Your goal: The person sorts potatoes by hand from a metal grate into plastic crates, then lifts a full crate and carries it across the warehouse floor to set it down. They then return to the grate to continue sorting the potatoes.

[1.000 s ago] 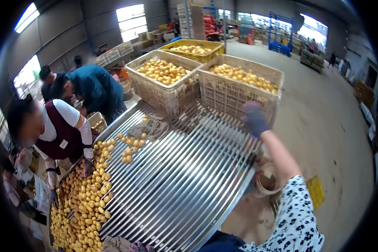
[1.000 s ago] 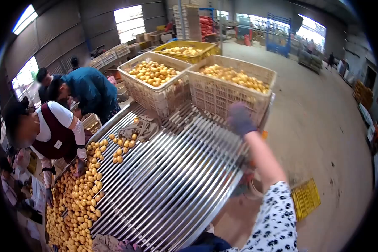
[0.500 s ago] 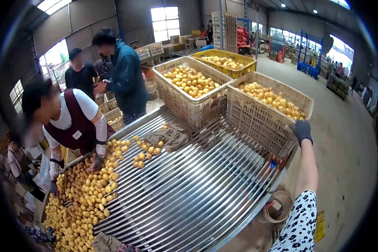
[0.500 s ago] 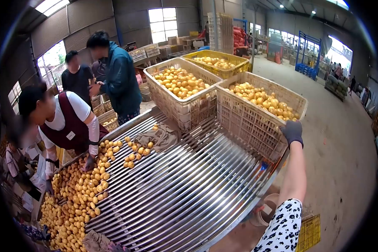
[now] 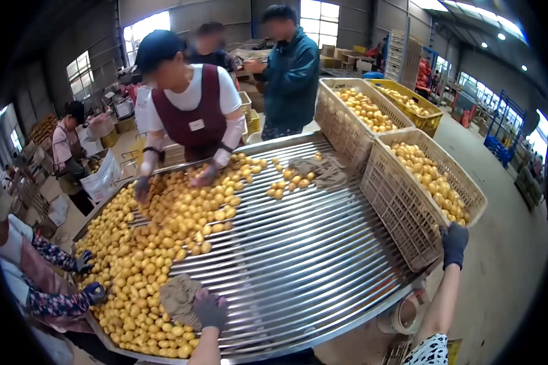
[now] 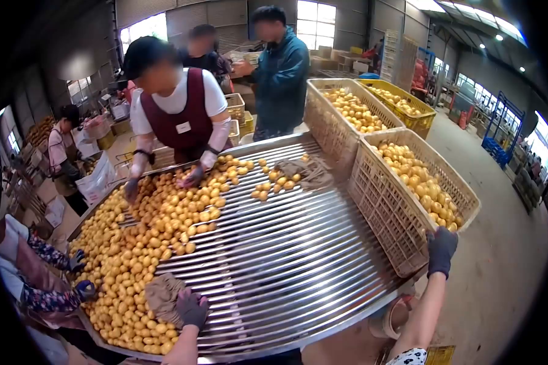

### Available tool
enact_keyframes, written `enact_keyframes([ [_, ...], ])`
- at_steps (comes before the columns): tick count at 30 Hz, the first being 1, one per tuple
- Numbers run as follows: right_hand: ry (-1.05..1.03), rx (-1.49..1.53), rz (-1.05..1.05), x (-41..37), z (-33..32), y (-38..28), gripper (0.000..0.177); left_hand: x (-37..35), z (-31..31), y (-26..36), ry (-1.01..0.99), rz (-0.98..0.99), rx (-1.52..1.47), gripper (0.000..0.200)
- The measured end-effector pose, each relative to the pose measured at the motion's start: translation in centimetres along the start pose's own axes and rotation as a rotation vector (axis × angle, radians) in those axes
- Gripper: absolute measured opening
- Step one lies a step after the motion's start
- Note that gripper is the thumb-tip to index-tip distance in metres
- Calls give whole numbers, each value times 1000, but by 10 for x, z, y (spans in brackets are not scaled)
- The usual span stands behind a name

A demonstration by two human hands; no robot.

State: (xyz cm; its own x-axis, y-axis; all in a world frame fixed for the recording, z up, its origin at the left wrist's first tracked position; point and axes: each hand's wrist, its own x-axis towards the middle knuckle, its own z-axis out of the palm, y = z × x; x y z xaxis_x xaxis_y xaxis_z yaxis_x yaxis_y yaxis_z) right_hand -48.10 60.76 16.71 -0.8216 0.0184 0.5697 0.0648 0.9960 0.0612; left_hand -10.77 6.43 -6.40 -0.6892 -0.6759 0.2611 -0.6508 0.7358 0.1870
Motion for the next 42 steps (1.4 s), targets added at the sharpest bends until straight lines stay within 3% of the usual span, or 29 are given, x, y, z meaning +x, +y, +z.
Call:
enact_keyframes([
  [1, 9, 60, -11, -23, -16, -16, 32, -2, 5, -5, 47, 15, -18, 28],
  [3, 20, 86, -58, -54, -45, -50, 32, 3, -12, -5, -84, 1, -147, 24],
  [6, -80, 134, -73, -105, -83, -103, 31, 6, 9, -31, -124, 32, -215, 24],
  [10, 16, 97, -256, -172, -124, -163, 58, 0, 14, -61, -160, 96, -232, 29],
  [11, -14, 86, -250, -186, -133, -172, 58, 2, 5, -65, -266, 70, -264, 35],
  [14, 80, 244, -395, -216, -156, -202, 65, -6, -32, -63, -319, 156, -298, 42],
  [16, -86, 178, -351, -234, -182, -228, 65, -13, -57, -57, -268, 280, -334, 45],
  [18, -67, 236, -369, -252, -205, -248, 63, -16, -75, -42, -342, 256, -511, 45],
  [19, -48, 292, -388, -258, -210, -250, 61, -19, -84, -30, -411, 229, -691, 46],
  [20, -51, 292, -408, -263, -211, -244, 61, -25, -102, -9, -682, -169, -1307, 51],
  [21, -25, 496, -498, -267, -210, -237, 55, -26, -121, 13, -749, -187, -1459, 60],
  [22, -1, 701, -586, -264, -208, -230, 48, -23, -147, 32, -789, -51, -1338, 64],
  [24, -111, 1067, -507, -232, -192, -189, 36, -18, -172, 69, -814, 125, -1199, 71],
  [25, 196, 1036, -378, -213, -172, -169, 30, -17, -176, 87, -803, 166, -1186, 74],
  [26, 273, 937, -234, -183, -145, -136, 30, -15, -181, 105, -771, 210, -1188, 75],
  [27, 461, 772, -244, -150, -129, -110, 32, -13, -187, 124, -886, 137, -1267, 82],
  [28, 439, 943, -83, -124, -103, -83, 33, -8, -203, 142, -1001, 61, -1292, 86],
  [29, 357, 718, -109, -93, -48, -28, 40, -4, -213, 160, -1109, -14, -1321, 89],
  [30, 173, 1324, 92, -78, -28, -17, 44, -5, -195, 177, -1118, -20, -1446, 91],
  [31, -73, 1168, -32, -68, -28, -1, 49, -6, -176, 195, -1127, -22, -1569, 93],
  [32, -345, 1623, -16, -63, -13, 5, 58, -2, -188, 211, -1022, 57, -1612, 89],
  [33, -605, 1675, -62, -60, -42, -11, 65, -9, -169, 221, -987, -63, -1717, 86],
  [35, -667, 1871, -34, -56, -37, -21, 70, -2, -191, 218, -1069, -95, -1578, 78],
  [37, -943, 2233, -72, -46, -34, -28, 70, -9, -177, 218, -994, -103, -1592, 75],
  [39, -1046, 2280, -23, -38, -21, -38, 69, -5, -185, 218, -939, -83, -1607, 72],
  [41, -926, 2215, 174, -38, -19, -59, 68, 4, -208, 215, -1358, -293, -1573, 75],
  [42, -906, 2266, 331, -39, -30, -72, 66, -1, -201, 216, -1286, -266, -1626, 57],
])
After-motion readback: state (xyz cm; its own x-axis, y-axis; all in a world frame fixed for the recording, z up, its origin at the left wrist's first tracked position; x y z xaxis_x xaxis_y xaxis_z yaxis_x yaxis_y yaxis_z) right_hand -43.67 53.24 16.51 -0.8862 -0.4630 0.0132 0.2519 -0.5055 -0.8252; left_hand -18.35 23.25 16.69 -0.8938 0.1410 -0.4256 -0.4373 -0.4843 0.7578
